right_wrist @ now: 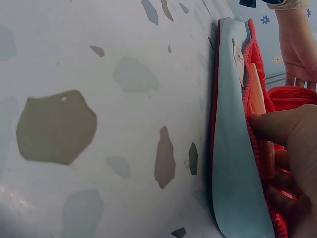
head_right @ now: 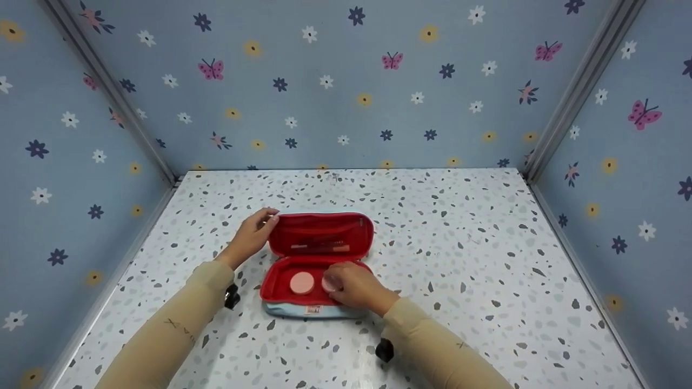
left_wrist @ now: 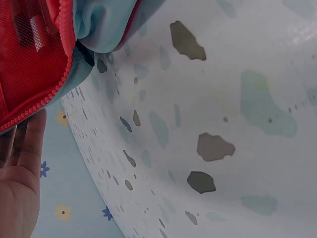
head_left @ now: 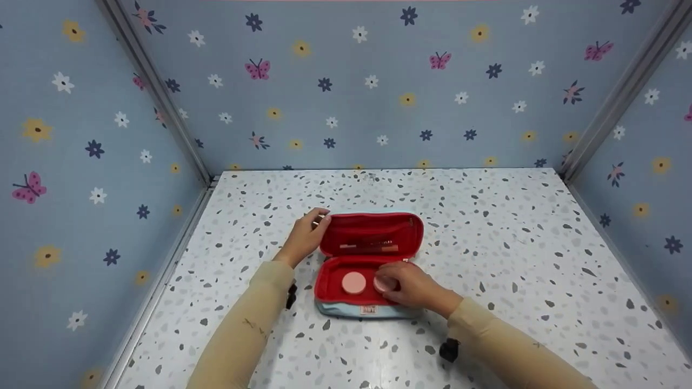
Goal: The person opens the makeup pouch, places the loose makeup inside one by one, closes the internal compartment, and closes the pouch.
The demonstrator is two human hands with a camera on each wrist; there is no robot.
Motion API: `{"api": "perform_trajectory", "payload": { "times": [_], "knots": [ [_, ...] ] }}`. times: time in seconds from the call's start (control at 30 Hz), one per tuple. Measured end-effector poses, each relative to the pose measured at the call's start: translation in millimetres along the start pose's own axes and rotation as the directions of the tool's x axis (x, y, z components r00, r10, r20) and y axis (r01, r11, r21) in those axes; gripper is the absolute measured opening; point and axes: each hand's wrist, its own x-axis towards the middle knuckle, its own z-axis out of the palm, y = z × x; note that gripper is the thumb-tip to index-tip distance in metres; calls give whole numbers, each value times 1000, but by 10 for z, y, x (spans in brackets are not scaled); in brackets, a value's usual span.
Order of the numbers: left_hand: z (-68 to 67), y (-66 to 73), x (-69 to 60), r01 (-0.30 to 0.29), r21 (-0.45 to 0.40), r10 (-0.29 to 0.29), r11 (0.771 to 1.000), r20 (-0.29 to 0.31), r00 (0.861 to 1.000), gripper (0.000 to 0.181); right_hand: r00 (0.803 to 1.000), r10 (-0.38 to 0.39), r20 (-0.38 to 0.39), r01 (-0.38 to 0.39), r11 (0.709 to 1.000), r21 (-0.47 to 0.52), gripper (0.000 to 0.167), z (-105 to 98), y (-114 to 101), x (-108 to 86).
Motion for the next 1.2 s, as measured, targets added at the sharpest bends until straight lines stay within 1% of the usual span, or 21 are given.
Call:
{"api": "perform_trajectory", "payload": {
  "times": [0.07,0.23,0.37,0.5,0.67,0.83,0.93,1.1,1.2],
  "knots": [
    [-3,4,-3,0,2,0,1000,-1,1000,41,1000,10,1,-10,1000,-4,40,-2,-3,-3],
    [-9,27,-21,20,2,-20,1000,6,1000,40,999,37,-11,-37,999,26,40,-66,-31,-16],
    [-4,29,-24,33,-2,-33,999,4,999,39,997,50,-66,-47,998,49,40,-167,-15,-20],
    [1,21,-23,44,-7,-44,999,6,999,39,991,50,-123,-40,996,80,43,-278,39,-10],
    [6,0,-7,26,-9,-26,1000,-3,1000,38,983,56,-177,-36,993,116,45,-406,101,-9],
    [3,6,-18,23,-1,-23,1000,-1,1000,38,965,88,-246,-62,992,114,42,-508,143,-24],
    [0,8,-23,11,2,-11,1000,2,1000,39,952,110,-285,-80,990,115,43,-560,164,-31],
    [-5,9,-19,-12,3,12,1000,3,1000,40,931,144,-335,-104,986,134,43,-608,203,-22],
    [-10,16,-19,-16,-2,16,1000,7,1000,42,915,167,-368,-124,983,139,43,-605,220,-14]
  ]
}}
